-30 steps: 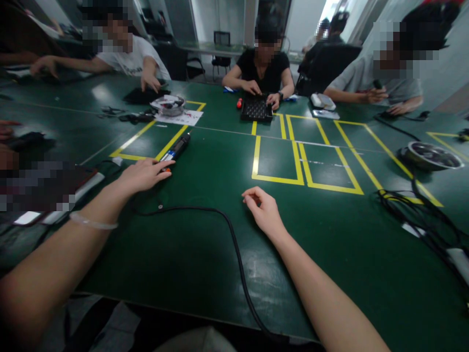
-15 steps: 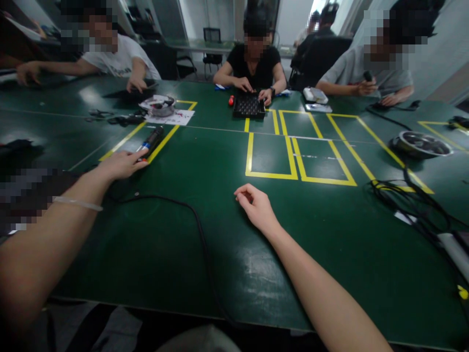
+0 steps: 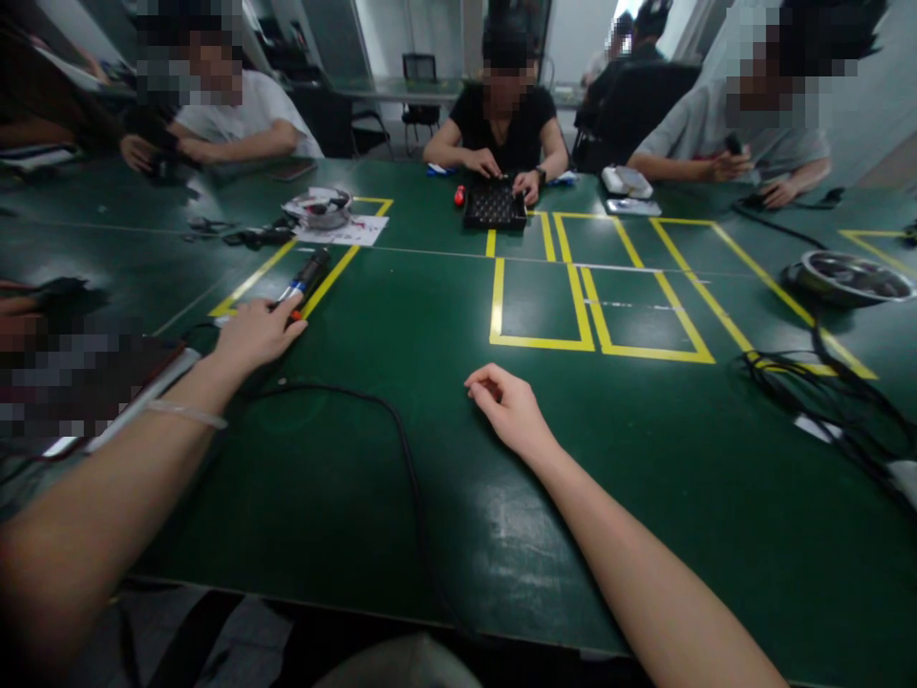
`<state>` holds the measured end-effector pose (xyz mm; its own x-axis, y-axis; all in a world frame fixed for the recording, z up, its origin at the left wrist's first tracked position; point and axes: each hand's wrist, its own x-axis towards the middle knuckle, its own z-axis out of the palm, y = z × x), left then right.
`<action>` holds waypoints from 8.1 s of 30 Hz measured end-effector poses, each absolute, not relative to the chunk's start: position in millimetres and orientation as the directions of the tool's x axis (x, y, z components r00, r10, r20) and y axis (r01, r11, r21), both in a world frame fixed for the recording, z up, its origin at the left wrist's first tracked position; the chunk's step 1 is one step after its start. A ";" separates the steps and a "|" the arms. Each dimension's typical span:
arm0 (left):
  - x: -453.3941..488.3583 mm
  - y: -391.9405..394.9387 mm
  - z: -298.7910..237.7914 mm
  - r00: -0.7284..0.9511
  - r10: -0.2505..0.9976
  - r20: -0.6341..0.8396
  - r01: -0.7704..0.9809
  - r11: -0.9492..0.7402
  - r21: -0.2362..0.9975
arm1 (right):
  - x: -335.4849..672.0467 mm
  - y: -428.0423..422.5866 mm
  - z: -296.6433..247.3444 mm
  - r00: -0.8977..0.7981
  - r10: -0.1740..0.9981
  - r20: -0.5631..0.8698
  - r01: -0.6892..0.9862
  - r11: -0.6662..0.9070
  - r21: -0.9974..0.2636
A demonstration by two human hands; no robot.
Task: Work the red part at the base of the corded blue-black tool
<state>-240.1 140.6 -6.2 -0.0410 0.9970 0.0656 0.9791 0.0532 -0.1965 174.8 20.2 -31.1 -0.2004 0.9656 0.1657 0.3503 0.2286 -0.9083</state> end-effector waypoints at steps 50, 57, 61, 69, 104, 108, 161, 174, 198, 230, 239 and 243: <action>-34.0 -8.5 19.0 0.420 0.906 -0.058 0.902 -0.410 0.132 | 155.3 7.0 -20.1 -0.340 0.940 0.039 0.229 0.123 -0.966; -34.7 -7.7 16.2 0.408 0.912 -0.046 0.904 -0.397 0.156 | 155.5 6.2 -20.0 -0.344 0.938 0.041 0.222 0.123 -0.967; -35.1 -7.2 14.8 0.414 0.909 -0.039 0.901 -0.404 0.156 | 155.5 6.3 -19.0 -0.354 0.934 0.047 0.225 0.134 -0.965; -34.3 -8.1 16.6 0.411 0.910 -0.052 0.904 -0.400 0.148 | 157.6 6.2 -20.3 -0.397 0.915 0.069 0.304 0.202 -0.931; -30.1 -7.1 14.5 0.416 0.908 -0.043 0.907 -0.411 0.096 | 160.7 9.6 -18.7 -0.446 0.894 0.043 0.215 0.153 -0.964; -27.4 -6.0 13.6 0.424 0.905 -0.029 0.905 -0.421 0.062 | 160.6 9.9 -19.6 -0.446 0.893 0.063 0.179 0.158 -0.971; -226.7 119.2 10.8 -0.074 0.997 -0.022 0.988 0.071 -0.136 | 171.8 19.4 -29.6 -0.291 0.942 0.165 0.210 0.231 -0.950; -221.9 114.8 4.8 -0.055 0.998 0.041 0.990 0.059 -0.124 | 171.8 20.0 -32.9 -0.310 0.939 0.148 0.223 0.224 -0.949; -62.7 19.2 11.2 0.193 0.980 0.047 0.970 -0.184 -0.160 | 157.9 8.1 -20.9 -0.379 0.900 0.215 0.397 0.368 -0.841; -31.7 -2.1 23.7 0.441 0.893 -0.094 0.887 -0.416 0.201 | 162.8 14.5 -21.5 -0.339 0.941 0.005 0.137 0.054 -0.989; -32.9 0.2 23.8 0.442 0.891 -0.108 0.884 -0.412 0.222 | 162.2 14.9 -22.3 -0.333 0.943 0.023 0.140 0.074 -0.987; -32.8 0.6 22.7 0.438 0.893 -0.102 0.885 -0.409 0.222 | 162.1 13.7 -20.5 -0.328 0.944 0.037 0.156 0.093 -0.983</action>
<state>-32.8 0.6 22.7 0.4377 0.8934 -0.1015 0.8853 -0.4086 0.2219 162.1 13.7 -20.5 -0.3276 0.9441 0.0374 0.1560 0.0931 -0.9834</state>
